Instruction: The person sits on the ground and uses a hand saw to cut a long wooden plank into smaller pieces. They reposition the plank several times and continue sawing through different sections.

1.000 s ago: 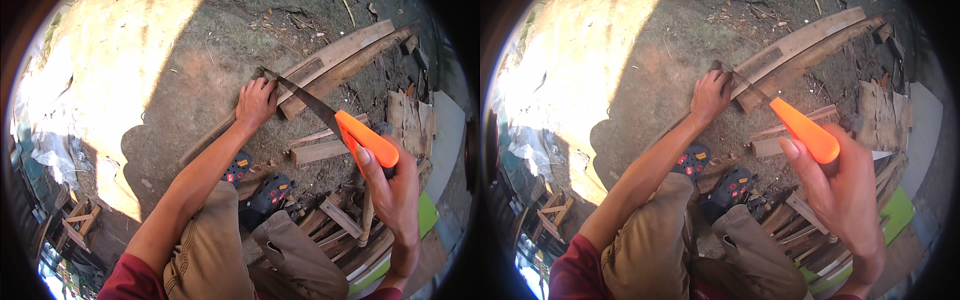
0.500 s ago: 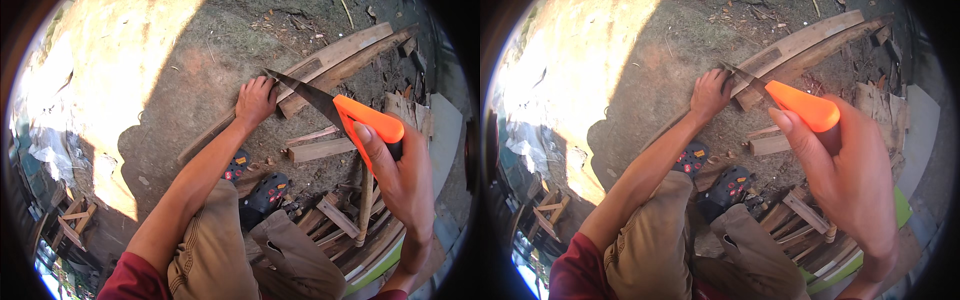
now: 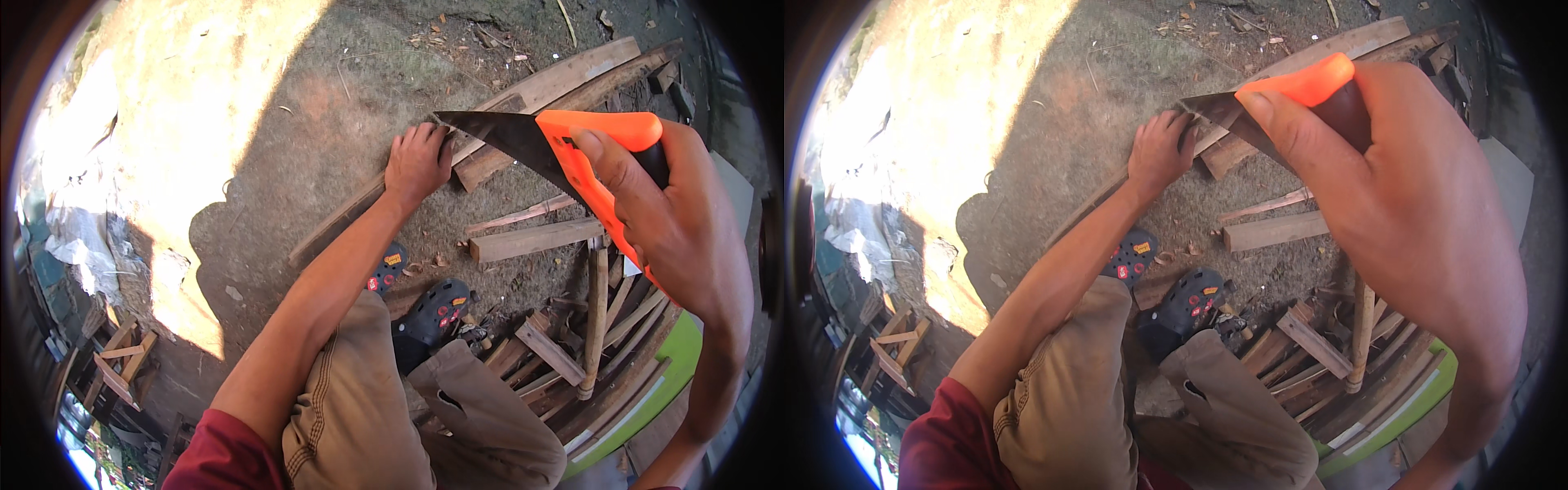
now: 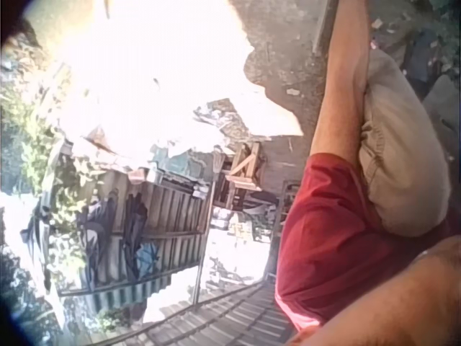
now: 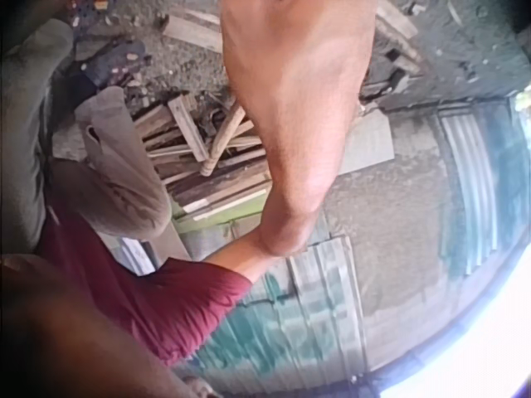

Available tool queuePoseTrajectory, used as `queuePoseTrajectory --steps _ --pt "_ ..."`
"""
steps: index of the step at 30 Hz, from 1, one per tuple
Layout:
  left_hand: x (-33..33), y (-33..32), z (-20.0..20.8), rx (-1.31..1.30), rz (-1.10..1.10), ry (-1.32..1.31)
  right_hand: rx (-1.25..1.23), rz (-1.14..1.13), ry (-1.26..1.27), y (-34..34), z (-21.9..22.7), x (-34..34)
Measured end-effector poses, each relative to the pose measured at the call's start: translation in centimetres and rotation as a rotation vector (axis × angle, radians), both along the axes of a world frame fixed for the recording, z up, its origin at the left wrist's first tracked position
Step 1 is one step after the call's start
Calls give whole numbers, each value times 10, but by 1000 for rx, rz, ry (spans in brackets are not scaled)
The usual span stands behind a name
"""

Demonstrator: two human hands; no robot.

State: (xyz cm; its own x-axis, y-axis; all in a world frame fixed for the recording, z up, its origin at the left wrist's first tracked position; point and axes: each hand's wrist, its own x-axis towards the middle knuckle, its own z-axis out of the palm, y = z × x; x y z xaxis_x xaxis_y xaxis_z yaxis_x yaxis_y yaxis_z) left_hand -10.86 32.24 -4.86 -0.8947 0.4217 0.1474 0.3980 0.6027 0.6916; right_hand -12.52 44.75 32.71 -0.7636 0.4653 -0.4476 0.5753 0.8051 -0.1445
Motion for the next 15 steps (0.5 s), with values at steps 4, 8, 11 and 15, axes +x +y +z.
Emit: queuePoseTrajectory --steps 4,8,11,15 --pt "0 2 2 -14 -24 -28 -111 -156 -7 7 13 5" --pt "-4 -2 3 -29 31 -72 -212 -253 74 40 24 17" --pt "-1 -4 4 -84 38 -73 -352 -304 133 36 33 25" --pt "-2 -3 5 -83 19 -71 -398 -353 210 21 26 38"
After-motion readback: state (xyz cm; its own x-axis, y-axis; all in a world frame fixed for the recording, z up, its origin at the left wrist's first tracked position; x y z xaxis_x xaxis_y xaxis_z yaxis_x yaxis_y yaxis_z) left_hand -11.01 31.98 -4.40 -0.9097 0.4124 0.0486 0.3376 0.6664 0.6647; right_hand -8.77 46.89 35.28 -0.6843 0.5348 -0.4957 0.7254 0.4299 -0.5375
